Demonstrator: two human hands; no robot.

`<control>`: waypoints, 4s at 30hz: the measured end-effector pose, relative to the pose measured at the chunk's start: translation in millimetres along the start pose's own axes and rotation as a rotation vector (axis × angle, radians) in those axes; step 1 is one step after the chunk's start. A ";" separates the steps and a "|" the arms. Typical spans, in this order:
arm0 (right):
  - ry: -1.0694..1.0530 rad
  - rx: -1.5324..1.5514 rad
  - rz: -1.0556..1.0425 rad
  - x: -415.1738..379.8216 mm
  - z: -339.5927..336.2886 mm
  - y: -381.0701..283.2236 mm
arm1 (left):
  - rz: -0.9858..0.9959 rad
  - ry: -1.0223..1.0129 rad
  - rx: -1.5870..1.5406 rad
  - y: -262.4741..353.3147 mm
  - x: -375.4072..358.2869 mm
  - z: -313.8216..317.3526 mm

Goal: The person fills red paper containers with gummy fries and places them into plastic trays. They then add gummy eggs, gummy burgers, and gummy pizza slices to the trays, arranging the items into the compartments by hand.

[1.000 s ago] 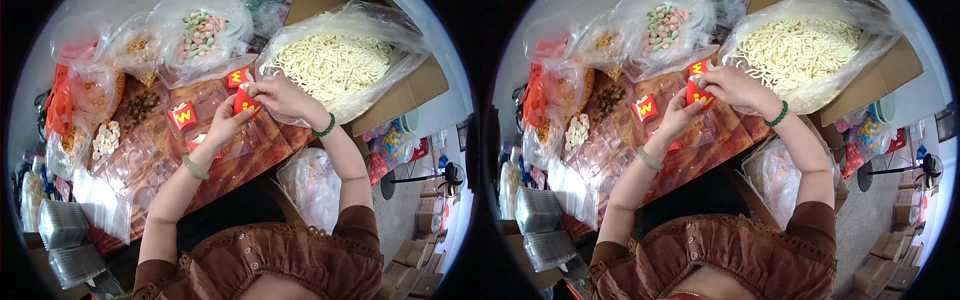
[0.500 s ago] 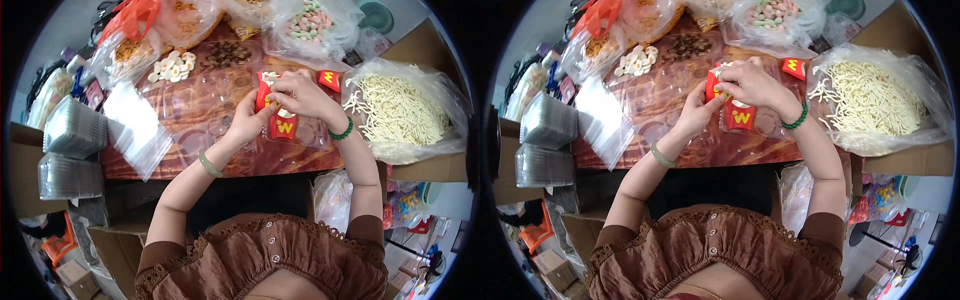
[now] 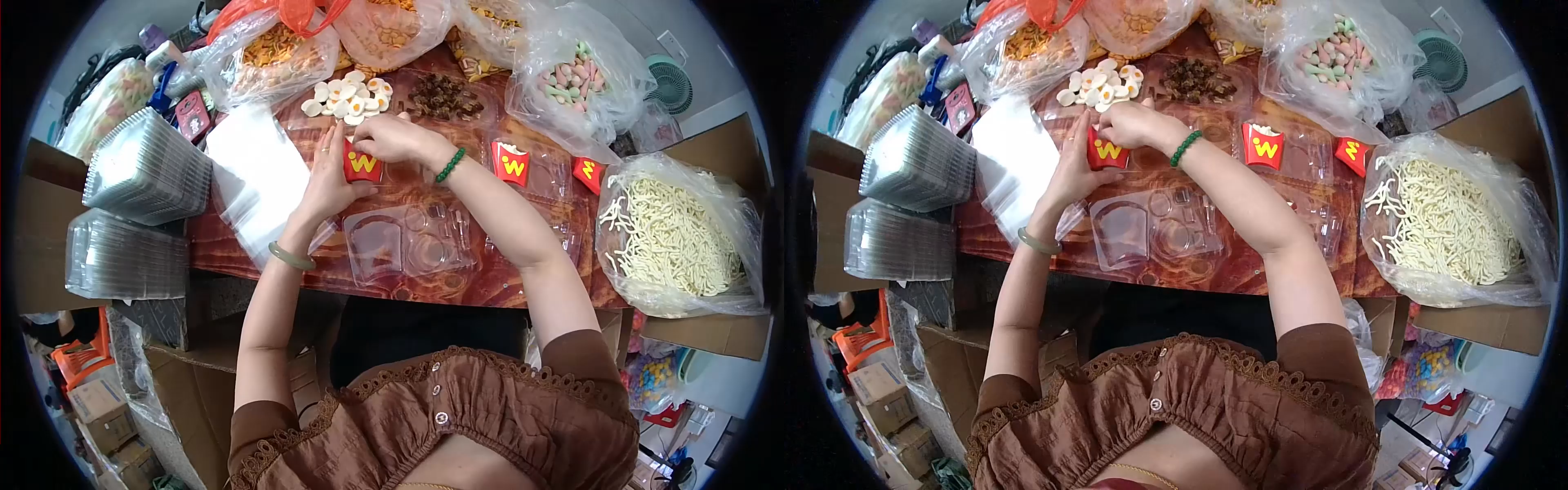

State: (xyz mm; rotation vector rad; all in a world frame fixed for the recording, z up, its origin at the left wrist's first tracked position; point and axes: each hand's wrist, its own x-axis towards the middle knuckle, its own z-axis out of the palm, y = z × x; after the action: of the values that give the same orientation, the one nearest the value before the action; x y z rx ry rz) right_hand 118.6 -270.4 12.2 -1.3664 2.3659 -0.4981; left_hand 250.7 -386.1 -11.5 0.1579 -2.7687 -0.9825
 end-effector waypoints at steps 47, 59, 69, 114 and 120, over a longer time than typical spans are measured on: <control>0.857 0.006 0.379 -385.5 -60.7 236.3 | 0.890 -0.544 -0.084 319.5 179.0 276.8; 0.936 0.053 0.360 -389.0 -61.9 226.0 | 0.842 -0.551 -0.181 307.3 173.9 262.4; 0.870 0.170 0.303 -399.1 -70.7 218.1 | 0.900 -0.574 -0.319 317.2 168.1 260.5; 0.551 -0.131 1.122 -403.4 -73.8 249.1 | 0.014 -0.987 -1.204 333.0 139.6 238.4; 0.572 -0.082 1.061 -430.6 -92.3 263.4 | -0.006 -0.944 -1.139 325.0 134.6 227.1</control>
State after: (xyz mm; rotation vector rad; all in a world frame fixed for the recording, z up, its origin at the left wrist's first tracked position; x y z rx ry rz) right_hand 78.8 241.0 25.9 0.1899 3.1124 -0.4818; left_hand 58.1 -18.2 42.0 -0.6004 -2.2142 -2.9737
